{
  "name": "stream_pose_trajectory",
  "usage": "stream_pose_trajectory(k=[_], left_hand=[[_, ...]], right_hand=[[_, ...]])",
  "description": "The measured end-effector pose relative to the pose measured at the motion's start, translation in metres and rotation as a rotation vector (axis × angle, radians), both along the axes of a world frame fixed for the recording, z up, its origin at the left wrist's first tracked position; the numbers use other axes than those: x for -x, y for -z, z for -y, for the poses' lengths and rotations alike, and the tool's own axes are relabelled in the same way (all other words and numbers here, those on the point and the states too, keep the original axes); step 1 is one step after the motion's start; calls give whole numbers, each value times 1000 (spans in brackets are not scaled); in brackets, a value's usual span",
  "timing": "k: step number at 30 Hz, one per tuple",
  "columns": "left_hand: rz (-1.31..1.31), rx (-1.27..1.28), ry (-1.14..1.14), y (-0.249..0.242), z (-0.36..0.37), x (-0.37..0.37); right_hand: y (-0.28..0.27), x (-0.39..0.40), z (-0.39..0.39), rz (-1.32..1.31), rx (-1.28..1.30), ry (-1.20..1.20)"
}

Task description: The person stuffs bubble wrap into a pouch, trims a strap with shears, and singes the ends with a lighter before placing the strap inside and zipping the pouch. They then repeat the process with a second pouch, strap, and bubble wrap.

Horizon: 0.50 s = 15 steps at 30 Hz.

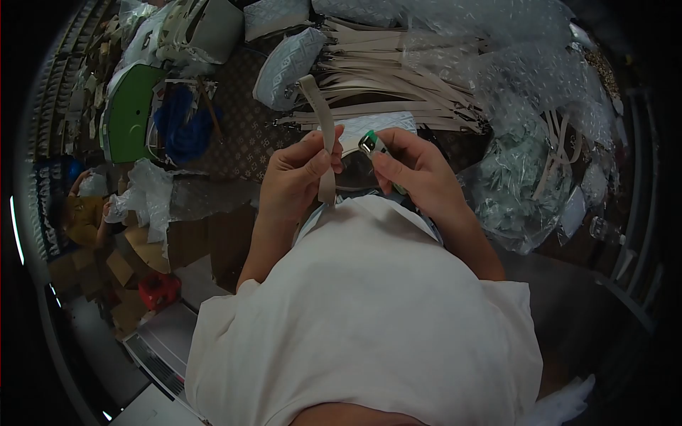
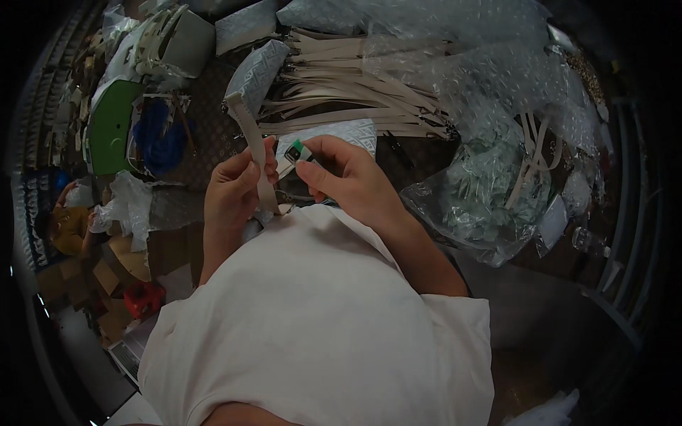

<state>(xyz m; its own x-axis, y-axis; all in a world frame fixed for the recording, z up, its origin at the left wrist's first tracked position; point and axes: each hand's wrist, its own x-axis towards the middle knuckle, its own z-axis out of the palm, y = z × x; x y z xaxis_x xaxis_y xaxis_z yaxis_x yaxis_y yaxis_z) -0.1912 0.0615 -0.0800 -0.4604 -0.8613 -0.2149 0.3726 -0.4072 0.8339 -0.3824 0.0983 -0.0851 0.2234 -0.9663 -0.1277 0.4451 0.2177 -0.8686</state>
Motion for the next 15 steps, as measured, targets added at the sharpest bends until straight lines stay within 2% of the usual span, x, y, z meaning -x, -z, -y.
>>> stream_pose_trajectory(k=[1, 5, 8, 10, 11, 13, 15], left_hand=[[-10, -7, -39, 1, 0, 0], [-10, 9, -41, 3, 0, 1], [55, 42, -57, 3, -1, 2], [95, 54, -93, 2, -2, 4], [98, 57, -88, 2, -2, 4], [127, 43, -107, 4, -2, 3], [126, 61, -123, 6, -2, 4]], right_hand=[[-4, 3, 0, 35, -75, -88], [-7, 0, 5, 185, -187, -136], [-6, -8, 10, 136, -191, -30], [-3, -6, 15, 30, -264, -185], [-1, -7, 17, 33, -261, -180], [1, -10, 22, -125, -285, -196], [-5, -10, 24, -107, -308, -171]])
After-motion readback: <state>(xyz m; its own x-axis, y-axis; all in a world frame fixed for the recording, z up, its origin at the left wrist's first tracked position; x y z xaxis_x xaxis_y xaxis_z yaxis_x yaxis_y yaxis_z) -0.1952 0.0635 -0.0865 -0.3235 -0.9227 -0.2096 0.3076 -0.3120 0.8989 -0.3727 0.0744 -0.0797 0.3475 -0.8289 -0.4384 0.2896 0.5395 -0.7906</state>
